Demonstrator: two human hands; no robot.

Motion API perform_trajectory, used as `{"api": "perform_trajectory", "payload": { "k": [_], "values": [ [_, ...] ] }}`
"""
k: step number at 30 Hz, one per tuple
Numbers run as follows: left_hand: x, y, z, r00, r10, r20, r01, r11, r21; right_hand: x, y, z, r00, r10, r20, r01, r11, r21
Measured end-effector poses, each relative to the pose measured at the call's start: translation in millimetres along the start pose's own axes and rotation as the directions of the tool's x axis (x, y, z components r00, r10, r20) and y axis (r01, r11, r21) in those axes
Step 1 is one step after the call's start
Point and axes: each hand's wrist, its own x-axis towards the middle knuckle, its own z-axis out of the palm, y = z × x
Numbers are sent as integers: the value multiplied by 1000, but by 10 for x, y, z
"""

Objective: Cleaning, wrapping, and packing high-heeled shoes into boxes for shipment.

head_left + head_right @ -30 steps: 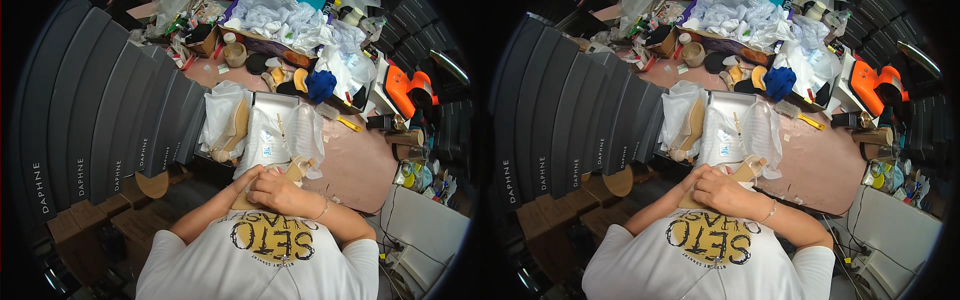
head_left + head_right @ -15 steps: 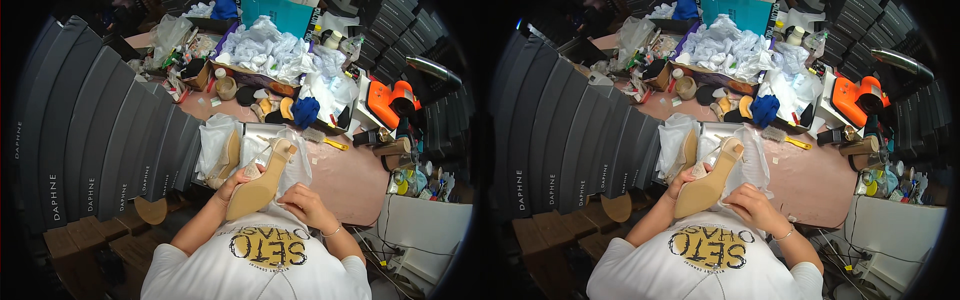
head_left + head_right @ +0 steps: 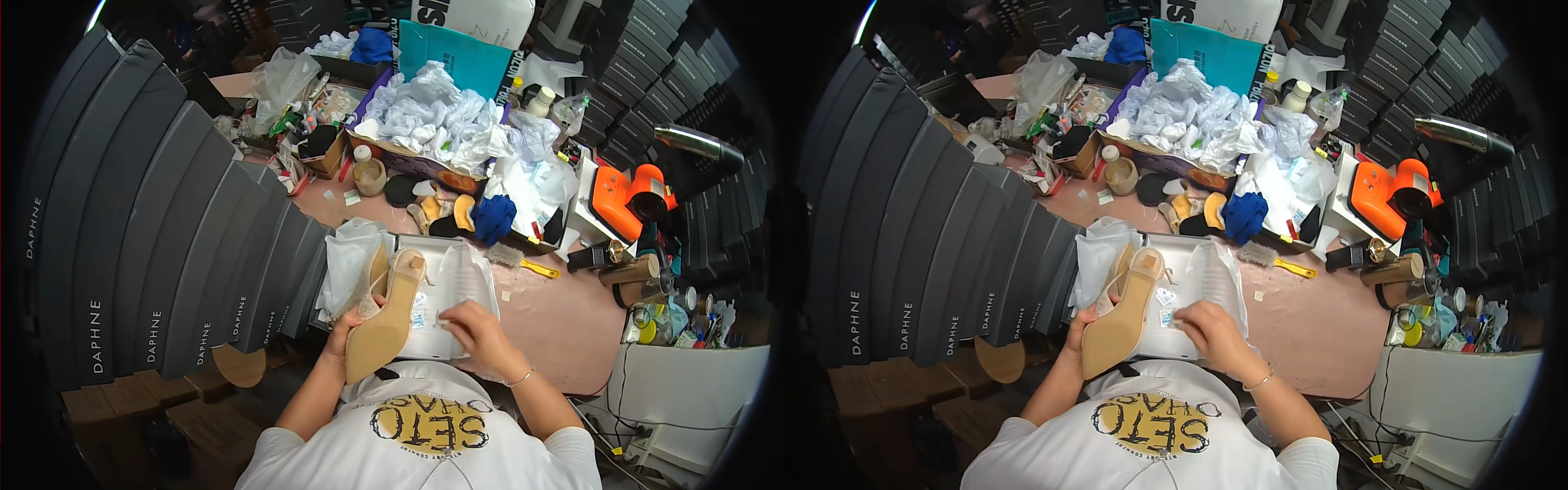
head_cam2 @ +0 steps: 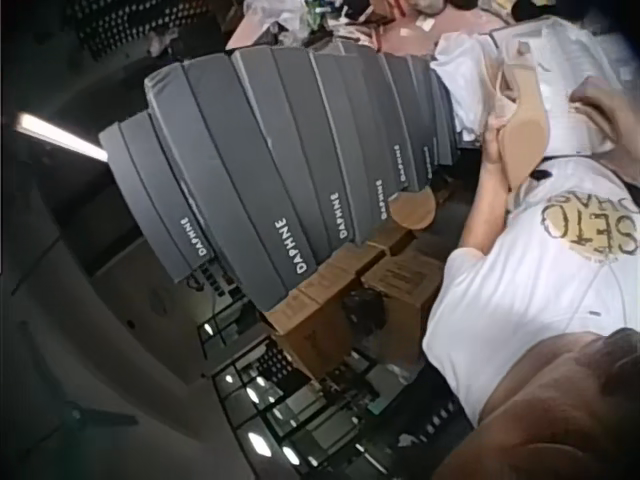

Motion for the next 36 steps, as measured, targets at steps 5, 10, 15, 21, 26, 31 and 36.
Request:
{"api": "perform_trajectory", "payload": {
  "k": [5,10,15,21,26,31,36],
  "values": [
    [44,142,-84,989,149,24,-149,989,-18,1150,570,-53,954,74,-289,-81,997,-11],
    [136,230,30,991,131,0,-130,987,-92,2391,1237,-257,846,-289,-448,-36,807,-589],
    [107,339,35,994,80,80,-58,967,-248,2025,759,-5,942,335,28,-298,793,532],
    [243,308,283,966,-157,204,185,975,-123,1015,453,6,914,279,296,-387,371,844],
    [270,48,741,960,-212,183,244,953,-178,182,391,-577,937,341,-79,-89,451,888],
    [18,-721,564,919,-232,317,362,816,-451,-803,455,-831,752,603,-267,-144,545,826],
    [-68,-828,718,903,-395,170,415,904,-105,-1777,427,-261,332,902,-275,-70,315,947]
  ]
}}
